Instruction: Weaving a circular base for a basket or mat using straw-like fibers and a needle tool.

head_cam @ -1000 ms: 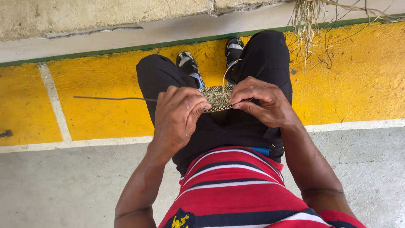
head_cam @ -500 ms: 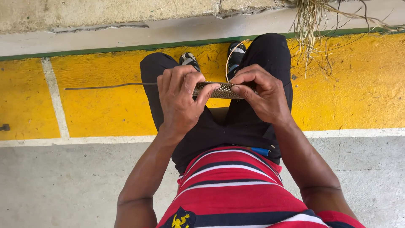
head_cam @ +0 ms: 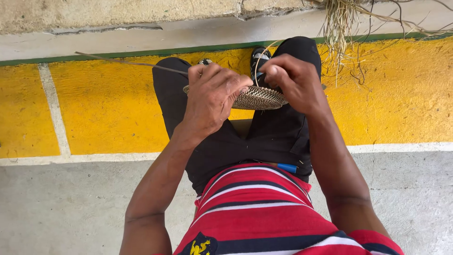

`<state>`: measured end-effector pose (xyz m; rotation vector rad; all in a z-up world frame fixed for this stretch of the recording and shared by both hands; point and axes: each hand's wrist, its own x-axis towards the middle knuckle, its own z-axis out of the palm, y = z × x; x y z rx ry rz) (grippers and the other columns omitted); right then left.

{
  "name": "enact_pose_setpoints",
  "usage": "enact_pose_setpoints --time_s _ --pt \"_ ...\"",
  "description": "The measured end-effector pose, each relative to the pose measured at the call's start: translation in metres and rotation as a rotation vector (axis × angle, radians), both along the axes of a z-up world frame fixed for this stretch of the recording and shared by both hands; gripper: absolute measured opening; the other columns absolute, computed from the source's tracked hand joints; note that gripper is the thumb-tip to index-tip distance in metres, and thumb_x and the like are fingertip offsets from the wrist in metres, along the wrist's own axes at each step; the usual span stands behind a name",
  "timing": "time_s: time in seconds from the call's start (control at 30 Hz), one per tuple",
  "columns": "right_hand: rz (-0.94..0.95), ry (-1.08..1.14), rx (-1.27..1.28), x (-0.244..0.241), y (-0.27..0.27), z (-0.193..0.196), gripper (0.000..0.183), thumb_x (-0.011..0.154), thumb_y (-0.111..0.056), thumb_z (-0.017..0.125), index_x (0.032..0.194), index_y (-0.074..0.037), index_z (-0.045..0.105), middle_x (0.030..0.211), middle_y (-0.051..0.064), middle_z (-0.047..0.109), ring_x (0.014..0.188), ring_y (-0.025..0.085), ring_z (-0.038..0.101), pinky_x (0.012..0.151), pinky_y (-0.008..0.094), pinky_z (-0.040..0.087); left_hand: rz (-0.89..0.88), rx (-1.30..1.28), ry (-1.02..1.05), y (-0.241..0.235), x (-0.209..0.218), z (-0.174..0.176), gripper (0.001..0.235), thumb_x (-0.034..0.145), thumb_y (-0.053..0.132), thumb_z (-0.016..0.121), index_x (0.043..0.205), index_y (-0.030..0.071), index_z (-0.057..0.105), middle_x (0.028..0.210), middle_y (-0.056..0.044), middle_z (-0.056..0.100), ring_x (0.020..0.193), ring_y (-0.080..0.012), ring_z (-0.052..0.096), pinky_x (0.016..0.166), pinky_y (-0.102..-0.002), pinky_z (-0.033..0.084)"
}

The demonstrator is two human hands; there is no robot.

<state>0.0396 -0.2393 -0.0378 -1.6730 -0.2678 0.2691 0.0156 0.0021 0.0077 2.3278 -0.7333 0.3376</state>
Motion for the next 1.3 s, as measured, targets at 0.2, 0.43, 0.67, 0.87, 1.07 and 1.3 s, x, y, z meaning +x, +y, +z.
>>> enact_pose_setpoints --time_s 0.2,0.43,0.67,0.87,1.07,1.3 --pt "0.074 -0.039 -0.055 0.013 0.013 0.006 0.026 0.110 -0.024 0.061 0.107 -0.002 0.073 0.085 0.001 0.065 0.073 0.006 0.057 0.065 0.024 0.048 -0.028 -0.053 0.123 0.000 0.000 0.001 0.010 0.101 0.021 0.072 0.111 0.018 0.071 0.096 0.007 0.071 0.092 -0.0150 0.058 0.097 -0.039 0.033" --pt "-0.103 -0.007 0.125 -0.013 0.005 0.006 0.025 0.109 -0.020 0.066 0.092 -0.002 0.071 0.077 0.002 0.064 0.066 0.004 0.048 0.062 0.025 0.039 -0.036 -0.036 0.140 -0.003 0.000 -0.004 0.015 0.099 0.015 0.071 0.114 0.016 0.069 0.100 0.006 0.072 0.089 -0.0159 0.058 0.091 -0.039 0.032" --pt "-0.048 0.001 0.252 -0.035 -0.007 0.036 0.016 0.105 -0.015 0.065 0.109 0.000 0.070 0.092 0.006 0.071 0.084 0.010 0.068 0.069 0.025 0.056 -0.022 0.029 0.093 -0.005 0.013 -0.014 0.036 0.094 0.003 0.067 0.124 0.023 0.072 0.090 0.003 0.061 0.092 -0.0185 0.056 0.089 -0.040 0.033" --pt "0.009 0.167 0.119 -0.051 0.007 0.020 0.028 0.101 -0.005 0.068 0.123 0.000 0.052 0.099 0.013 0.073 0.083 0.010 0.066 0.068 0.024 0.054 -0.033 0.027 0.047 -0.007 0.018 -0.021 0.033 0.098 0.006 0.065 0.125 0.023 0.071 0.094 0.003 0.061 0.094 -0.0190 0.056 0.087 -0.040 0.033" --pt "-0.200 0.004 0.155 -0.039 0.000 0.026 0.021 0.106 -0.005 0.059 0.127 0.000 0.060 0.096 0.013 0.074 0.075 0.010 0.065 0.067 0.023 0.054 -0.037 0.051 0.074 -0.005 0.022 -0.025 0.034 0.097 0.006 0.065 0.124 0.025 0.073 0.086 0.003 0.058 0.087 -0.0184 0.054 0.082 -0.039 0.032" --pt "-0.042 0.085 0.158 -0.038 0.003 0.036 0.016 0.101 0.000 0.069 0.116 -0.002 0.063 0.101 0.012 0.074 0.090 0.011 0.071 0.077 0.023 0.058 -0.043 -0.018 0.050 -0.007 0.031 -0.031 0.032 0.098 0.007 0.067 0.125 0.023 0.073 0.088 0.003 0.059 0.087 -0.0183 0.054 0.081 -0.038 0.031"
